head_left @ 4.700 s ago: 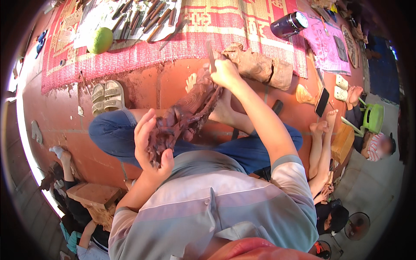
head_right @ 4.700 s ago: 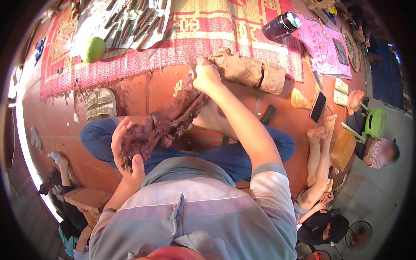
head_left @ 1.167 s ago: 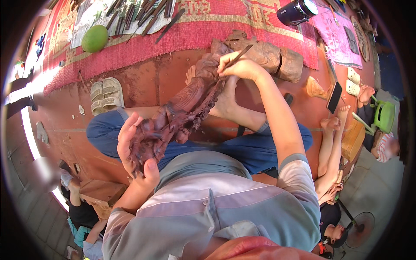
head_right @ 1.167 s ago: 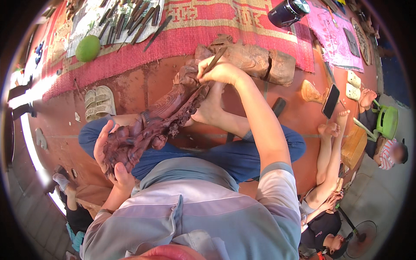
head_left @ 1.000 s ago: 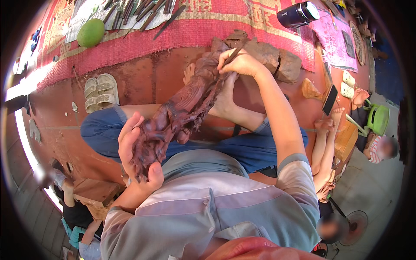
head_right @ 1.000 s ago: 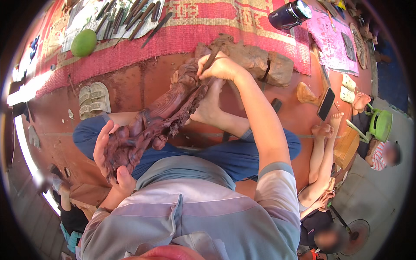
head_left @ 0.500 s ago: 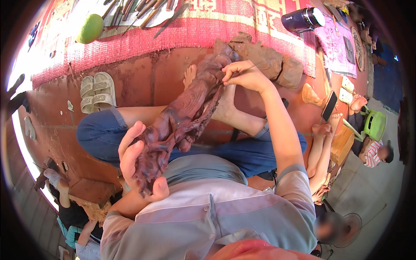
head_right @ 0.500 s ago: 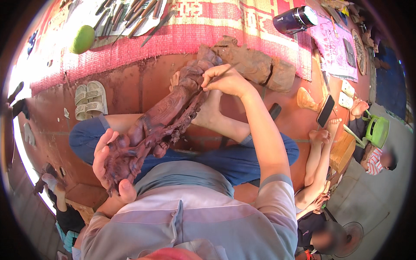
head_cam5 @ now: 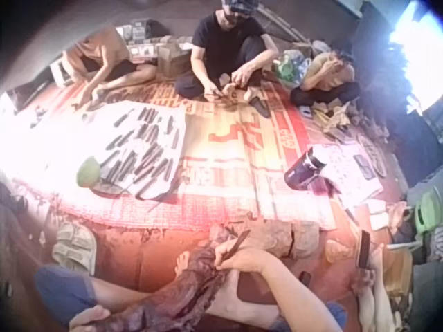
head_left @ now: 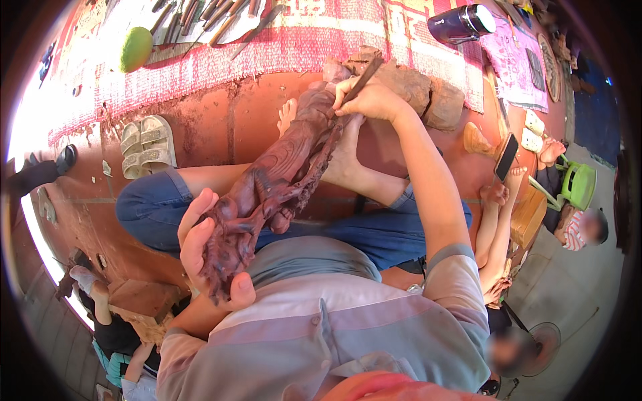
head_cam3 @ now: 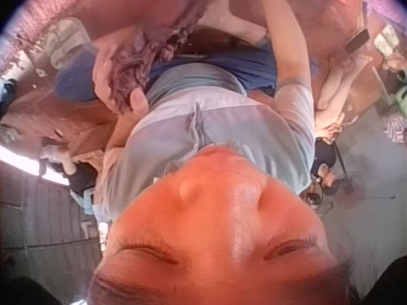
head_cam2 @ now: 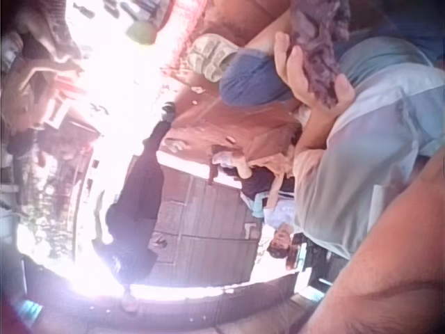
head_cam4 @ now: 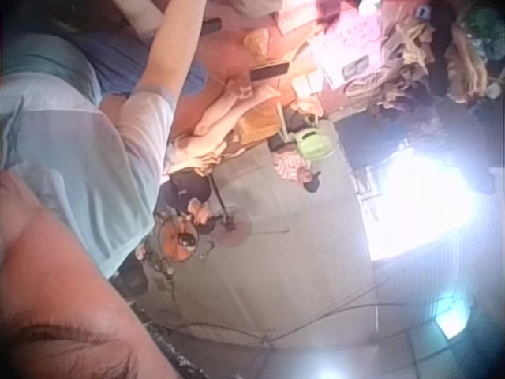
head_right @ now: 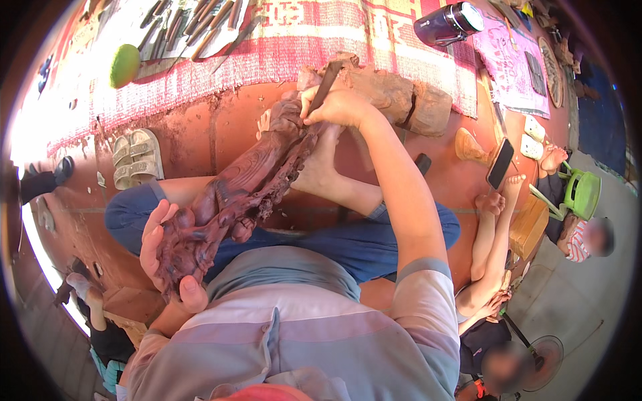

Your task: The person sits cross-legged on a mat and carves a dark reddish-brown piece of wood using a small knife. They hold the wood in their left hand and use the knife in their right hand to shape the surface, occasionally rotating the object to access different areas.

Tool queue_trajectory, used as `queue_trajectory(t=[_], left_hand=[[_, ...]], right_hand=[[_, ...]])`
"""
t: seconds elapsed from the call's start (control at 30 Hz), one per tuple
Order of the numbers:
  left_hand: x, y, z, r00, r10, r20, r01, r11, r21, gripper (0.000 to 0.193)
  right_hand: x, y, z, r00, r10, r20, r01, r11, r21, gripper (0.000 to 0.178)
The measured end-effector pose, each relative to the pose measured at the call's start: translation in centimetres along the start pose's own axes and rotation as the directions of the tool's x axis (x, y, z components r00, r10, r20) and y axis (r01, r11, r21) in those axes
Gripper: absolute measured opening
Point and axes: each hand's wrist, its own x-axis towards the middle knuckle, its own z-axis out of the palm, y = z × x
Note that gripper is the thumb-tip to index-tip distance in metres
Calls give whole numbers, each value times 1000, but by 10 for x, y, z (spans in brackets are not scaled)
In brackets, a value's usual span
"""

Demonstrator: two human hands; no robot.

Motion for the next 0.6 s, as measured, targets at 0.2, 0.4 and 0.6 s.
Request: queue_trajectory(t=[0.2,0.4,0.6], left_hand=[[1,-4,2,998,65,-23,-64,998,28,73],[4,1,6,998,46,-30,-46,999,-1,71],[3,4,3,1000,-6,19,6,1000,16,71]], right_hand=[[-9,-2,10,1000,-2,-26,2,999,37,8],[-16,0,24,994,-74,-76,80,994,68,9],[-12,20,18,975,-51,-216,93,977,191,15]])
